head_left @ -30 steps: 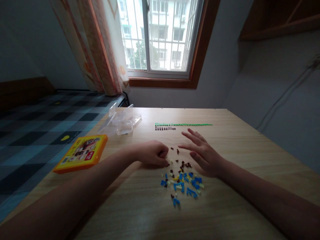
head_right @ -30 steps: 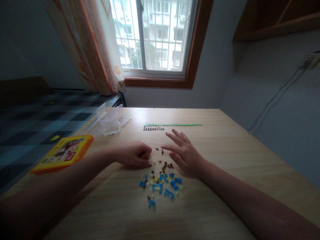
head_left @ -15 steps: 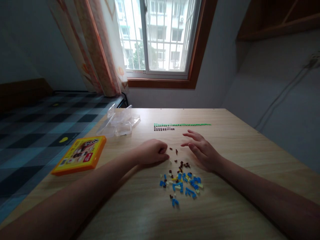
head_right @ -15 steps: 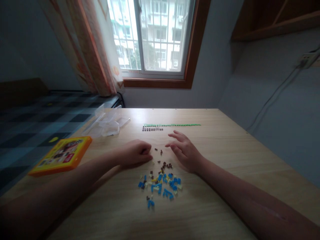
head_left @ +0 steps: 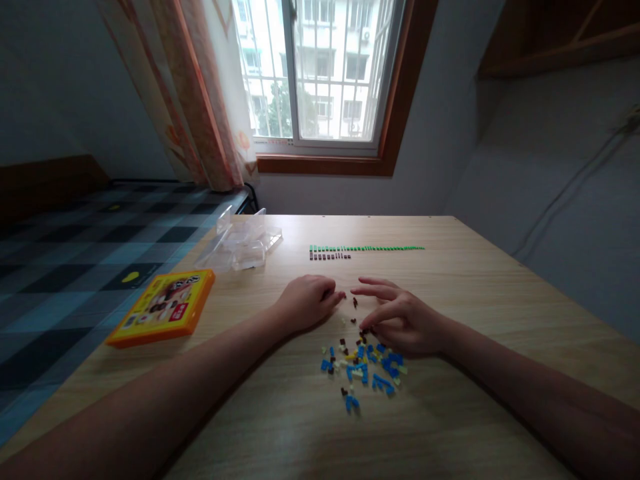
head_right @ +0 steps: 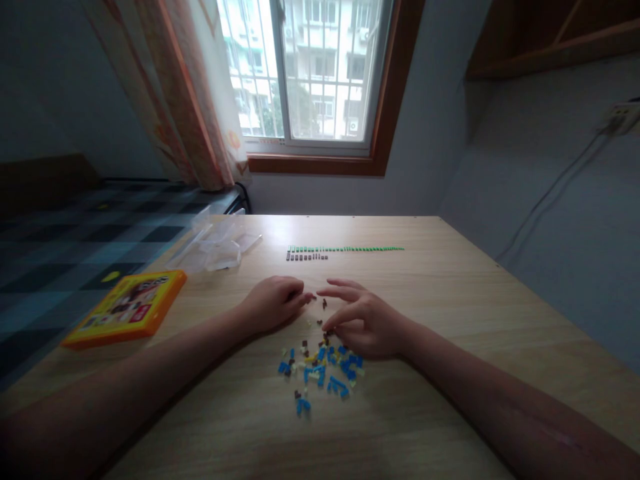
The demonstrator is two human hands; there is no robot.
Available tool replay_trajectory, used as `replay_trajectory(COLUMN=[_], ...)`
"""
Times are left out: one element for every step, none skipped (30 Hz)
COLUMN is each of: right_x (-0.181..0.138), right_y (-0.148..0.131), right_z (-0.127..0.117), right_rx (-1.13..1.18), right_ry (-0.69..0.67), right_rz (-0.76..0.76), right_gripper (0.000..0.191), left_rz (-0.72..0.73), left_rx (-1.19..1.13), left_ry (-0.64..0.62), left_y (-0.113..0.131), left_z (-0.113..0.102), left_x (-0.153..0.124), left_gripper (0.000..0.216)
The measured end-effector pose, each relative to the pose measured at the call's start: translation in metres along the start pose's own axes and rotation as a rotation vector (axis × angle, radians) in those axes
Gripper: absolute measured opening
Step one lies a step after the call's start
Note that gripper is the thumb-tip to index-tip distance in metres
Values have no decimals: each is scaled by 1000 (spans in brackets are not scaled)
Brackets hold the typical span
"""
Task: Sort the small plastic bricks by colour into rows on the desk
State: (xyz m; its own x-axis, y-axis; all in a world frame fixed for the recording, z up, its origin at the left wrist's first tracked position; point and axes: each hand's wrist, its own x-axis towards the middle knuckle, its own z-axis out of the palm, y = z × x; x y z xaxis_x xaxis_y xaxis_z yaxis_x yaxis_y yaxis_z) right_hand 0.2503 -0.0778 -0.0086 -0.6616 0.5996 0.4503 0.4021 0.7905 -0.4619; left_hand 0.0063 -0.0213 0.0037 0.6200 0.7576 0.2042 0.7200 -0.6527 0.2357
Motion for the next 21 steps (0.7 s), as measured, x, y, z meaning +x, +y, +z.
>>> replay_trajectory(right_x=[0, 0, 0, 0, 0, 0, 0, 1, 1, 2, 2, 3, 3, 3, 3, 3, 2, 2, 2, 1, 1], right_y=[-1, -2, -3, -4, -5, -5, -6, -6, -7, -8, -9, -10, -11, -12, -12, -12, -12, -12, -12, -12, -13], right_z=[0, 0, 0, 0, 0, 0, 0, 0, 0, 0, 0, 0, 0, 0, -1, -1, -1, -1, -1, -2, -2], right_rx=[2, 5, 8, 11, 15, 18, 19, 17, 14, 9, 4, -3, -11, -21, -31, -42, -51, -57, -59, -59, -57], right_ry=[-16, -28, -38, -46, -52, -56, -59, -65, -70, -72, -73, -70, -68, -65, -64, -63, -63, -61, -58, -54, -51], right_rz=[-7, -14, -19, -22, -24, -28, -34, -39, -45, -50, -52, -54, -53, -52, -49, -48, -49, -50, -53, -55, -55], right_gripper=[32, 34, 35, 36, 36, 35, 34, 34, 34, 35, 36, 36, 36, 35, 35, 34, 33, 32, 30, 29, 28], left_rz=[1, 3, 8, 13, 19, 25, 29, 34, 37, 41, 45, 49, 54, 56, 56, 55, 52, 50, 50, 53, 58], left_rx=[3, 4, 3, 1, -1, -4, -7, -9, -10, -12, -13, -13, -14, -15, -16, -16, -15, -13, -11, -9, -7], left_ry=[0, 2, 4, 5, 5, 5, 4, 3, 1, 1, 2, 4, 6, 8, 10, 9, 6, 4, 1, -3, -6], left_y=[0, 1, 1, 1, 1, 1, 1, 1, 1, 0, 0, -1, -1, -1, -2, -2, -2, -2, -2, -2, -2], left_z=[0, -1, -1, -1, -1, -2, -2, -2, -2, -2, -2, -2, -1, -1, -1, -1, -1, -1, -1, -1, -1], left_x=[0, 0, 0, 0, 0, 0, 0, 0, 0, 0, 0, 0, 0, 0, 0, 0, 0, 0, 0, 0, 0], left_gripper=[39, 38, 38, 38, 38, 38, 38, 38, 37, 37, 37, 37, 37, 37, 37, 37, 37, 37, 38, 38, 38])
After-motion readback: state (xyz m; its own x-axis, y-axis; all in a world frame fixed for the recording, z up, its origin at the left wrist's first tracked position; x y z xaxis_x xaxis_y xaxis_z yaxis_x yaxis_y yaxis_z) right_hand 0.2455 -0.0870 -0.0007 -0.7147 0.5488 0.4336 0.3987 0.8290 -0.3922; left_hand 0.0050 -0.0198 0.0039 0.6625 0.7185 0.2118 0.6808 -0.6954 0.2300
